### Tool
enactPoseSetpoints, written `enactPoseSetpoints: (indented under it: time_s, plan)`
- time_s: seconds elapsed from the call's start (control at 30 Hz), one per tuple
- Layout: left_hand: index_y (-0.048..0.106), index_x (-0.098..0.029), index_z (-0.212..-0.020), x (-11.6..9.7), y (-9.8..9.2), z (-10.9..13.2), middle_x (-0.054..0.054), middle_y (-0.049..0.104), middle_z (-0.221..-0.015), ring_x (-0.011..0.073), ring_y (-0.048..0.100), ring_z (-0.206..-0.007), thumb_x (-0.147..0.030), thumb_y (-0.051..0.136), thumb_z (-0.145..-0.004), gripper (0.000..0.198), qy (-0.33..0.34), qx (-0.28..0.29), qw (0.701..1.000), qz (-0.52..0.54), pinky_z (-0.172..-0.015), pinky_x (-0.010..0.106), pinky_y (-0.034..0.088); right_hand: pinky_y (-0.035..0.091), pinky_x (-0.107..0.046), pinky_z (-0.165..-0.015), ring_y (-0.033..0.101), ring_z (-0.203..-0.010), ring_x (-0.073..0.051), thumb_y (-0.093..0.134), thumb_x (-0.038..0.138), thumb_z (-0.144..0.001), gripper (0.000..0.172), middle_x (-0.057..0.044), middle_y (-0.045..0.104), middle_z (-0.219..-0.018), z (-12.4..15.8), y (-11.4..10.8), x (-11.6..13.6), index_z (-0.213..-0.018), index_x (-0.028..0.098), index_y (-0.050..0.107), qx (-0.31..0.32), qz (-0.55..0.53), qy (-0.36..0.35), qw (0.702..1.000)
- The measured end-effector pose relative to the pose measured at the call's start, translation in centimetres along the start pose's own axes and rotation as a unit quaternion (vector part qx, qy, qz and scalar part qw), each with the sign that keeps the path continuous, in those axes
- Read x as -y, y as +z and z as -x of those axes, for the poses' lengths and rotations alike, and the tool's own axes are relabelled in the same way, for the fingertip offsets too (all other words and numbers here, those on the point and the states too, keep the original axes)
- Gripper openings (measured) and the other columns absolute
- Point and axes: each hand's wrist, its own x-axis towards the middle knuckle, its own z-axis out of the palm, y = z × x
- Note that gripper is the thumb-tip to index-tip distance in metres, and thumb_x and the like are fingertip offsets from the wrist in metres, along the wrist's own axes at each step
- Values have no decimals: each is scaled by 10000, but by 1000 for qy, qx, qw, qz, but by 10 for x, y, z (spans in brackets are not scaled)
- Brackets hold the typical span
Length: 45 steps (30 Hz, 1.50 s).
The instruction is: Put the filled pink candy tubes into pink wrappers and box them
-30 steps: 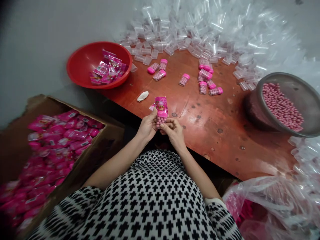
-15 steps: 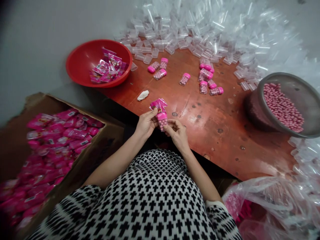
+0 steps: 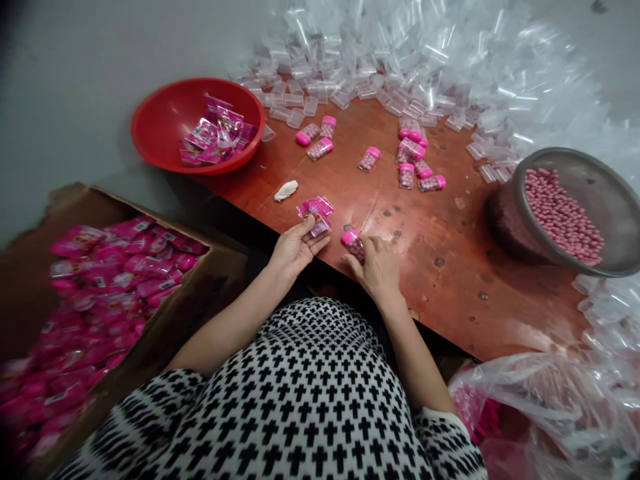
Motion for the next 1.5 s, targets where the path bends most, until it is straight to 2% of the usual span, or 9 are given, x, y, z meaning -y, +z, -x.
enactPoseSetpoints:
  time_s: [0.17,0.3,0.43,0.53,0.7,0.9,1.13,1.4,1.5]
  plan:
    - [646,-127,-774,0,2,3,49,705,-714,156,695,-679,-206,727,-762,114,-11,-13,1000,25,-770,323,574,466,-368,-706,586,-921,-287,506,321,-894,316,-160,646,-1039,-3,5,2,-1149,157,596,22,35,2,999]
    - [647,-139,-803,3,2,5,42,703,-725,159,701,-707,-223,750,-744,145,-24,-21,998,54,-765,303,575,493,-340,-655,618,-738,-216,464,355,-909,239,-103,675,-831,-2,5,5,-937,168,610,-45,-149,58,986]
    - [645,-148,-826,6,0,3,45,708,-761,159,702,-730,-258,735,-764,155,-30,-28,996,80,-761,296,575,464,-231,-424,561,-475,-110,469,530,-891,344,8,637,-701,9,5,30,-978,203,529,5,-463,159,872]
    - [654,-157,-853,8,1,2,39,713,-778,142,692,-714,-262,718,-783,141,-29,-30,994,98,-740,277,572,455,-191,-371,559,-439,-81,507,578,-852,404,32,622,-700,14,9,48,-1000,202,498,25,-549,182,816]
    - [650,-150,-825,8,5,6,22,701,-749,116,672,-692,-221,686,-813,81,-34,-32,992,115,-735,249,557,463,-172,-365,561,-440,-69,505,559,-862,397,39,613,-693,12,17,56,-1017,193,498,3,-547,177,818]
    - [636,-147,-787,12,5,6,10,683,-727,105,651,-651,-278,769,-730,195,-23,1,996,82,-650,222,531,478,-170,-376,560,-448,-65,499,525,-882,373,47,597,-690,11,22,53,-1049,192,506,-5,-510,154,846]
    - [585,-141,-680,13,4,7,-5,619,-593,88,559,-497,-391,814,-643,341,39,73,996,-13,-480,206,452,467,-174,-368,536,-410,-64,550,553,-838,381,59,596,-637,5,25,54,-971,200,504,36,-608,170,775]
    - [582,-120,-662,15,0,6,-12,590,-558,68,514,-437,-400,862,-529,418,56,119,983,-125,-424,195,412,468,-179,-375,543,-421,-62,539,508,-871,336,53,614,-660,7,30,51,-990,197,497,-5,-594,146,791]
    - [621,-104,-666,16,-1,5,1,602,-570,66,517,-443,-390,843,-563,377,58,121,978,-158,-429,192,411,475,-185,-378,558,-432,-69,584,499,-845,339,50,626,-669,7,29,51,-969,196,497,0,-625,148,767]
